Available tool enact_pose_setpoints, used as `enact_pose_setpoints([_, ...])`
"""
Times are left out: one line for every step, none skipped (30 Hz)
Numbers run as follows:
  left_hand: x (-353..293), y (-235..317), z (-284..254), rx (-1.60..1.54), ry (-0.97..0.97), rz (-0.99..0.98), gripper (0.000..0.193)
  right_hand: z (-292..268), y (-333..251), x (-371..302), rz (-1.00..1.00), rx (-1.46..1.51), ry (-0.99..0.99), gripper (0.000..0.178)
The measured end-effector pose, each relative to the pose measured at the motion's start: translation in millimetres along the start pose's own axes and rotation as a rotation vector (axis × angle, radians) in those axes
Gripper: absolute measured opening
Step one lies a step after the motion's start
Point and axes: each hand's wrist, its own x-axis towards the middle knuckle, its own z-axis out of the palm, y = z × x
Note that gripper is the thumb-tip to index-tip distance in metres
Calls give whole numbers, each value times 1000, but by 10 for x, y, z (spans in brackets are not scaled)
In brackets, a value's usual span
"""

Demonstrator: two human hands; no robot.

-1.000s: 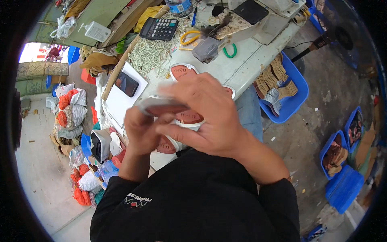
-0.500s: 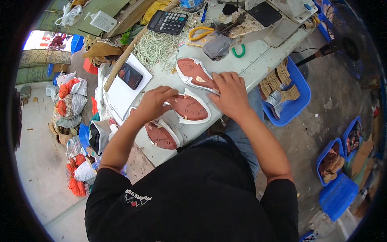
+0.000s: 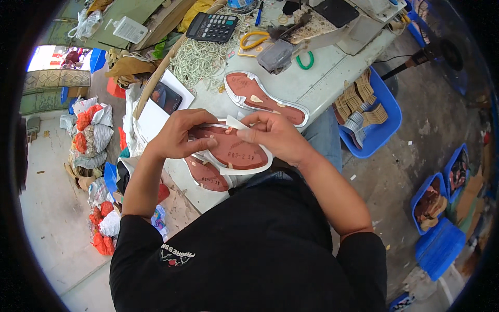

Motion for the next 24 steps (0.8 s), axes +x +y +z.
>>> enact_pose_setpoints([11,60,12,36,25,41,47,-15,-18,20,8,1,-4,23])
enact_pose_setpoints([28,110,30,68,54,86,46,-3,-68,24,-16,-44,-3,21])
enact_pose_setpoints([42,154,40,81,55,103,46,40,-145,26,-40,-89,-2,18])
enact_pose_setpoints([57,194,47,95,55,121,46,60,-206,19,-64,-134,-1,17])
enact_pose_setpoints([63,231,45,112,56,136,46,52,-238,15,-72,-199,0,15])
enact_pose_setpoints([73,261,47,108,43,130,45,37,-266,8,-79,-264,1,14])
enact_pose_setpoints([84,288,50,105,29,124,45,27,-296,-6,-87,-329,2,13])
enact_pose_setpoints([86,308,58,101,16,116,45,33,-327,-36,-90,-315,24,12])
enact_pose_setpoints([85,331,74,69,19,98,44,51,-359,-83,-93,-302,45,11])
enact_pose_setpoints([82,355,93,37,23,79,44,77,-379,-125,-95,-288,66,11])
enact_pose_setpoints([80,372,107,5,26,60,43,123,-377,-164,-182,-389,128,10])
enact_pose_setpoints([80,385,106,22,39,67,42,184,-365,-202,-268,-489,189,8])
enact_pose_setpoints([79,398,101,39,53,72,42,222,-350,-230,-355,-589,250,7])
enact_pose_setpoints([85,407,98,56,64,80,41,224,-308,-244,-562,-742,267,7])
enact_pose_setpoints([92,422,113,42,121,77,40,211,-240,-246,-770,-892,281,9])
enact_pose_setpoints([101,445,137,28,178,73,39,200,-205,-249,-980,-1041,292,11])
enact_pose_setpoints([105,456,156,15,234,69,38,187,-265,-292,-995,-1089,208,23])
enact_pose_setpoints([99,444,178,7,234,41,38,193,-348,-320,-990,-1136,161,23])
enact_pose_setpoints([90,420,205,-1,234,13,39,196,-437,-336,-985,-1183,113,23])
enact_pose_setpoints([91,409,218,-9,229,-12,39,194,-448,-326,-948,-1113,125,23])
enact_pose_setpoints([105,421,225,16,230,14,38,189,-456,-324,-911,-1041,137,24])
enact_pose_setpoints([126,441,234,40,230,40,38,191,-410,-287,-841,-853,201,25])
enact_pose_setpoints([141,465,243,66,233,62,38,169,-433,-264,-709,-843,206,27])
enact_pose_setpoints([159,476,246,89,232,46,37,155,-467,-237,-579,-838,213,29])
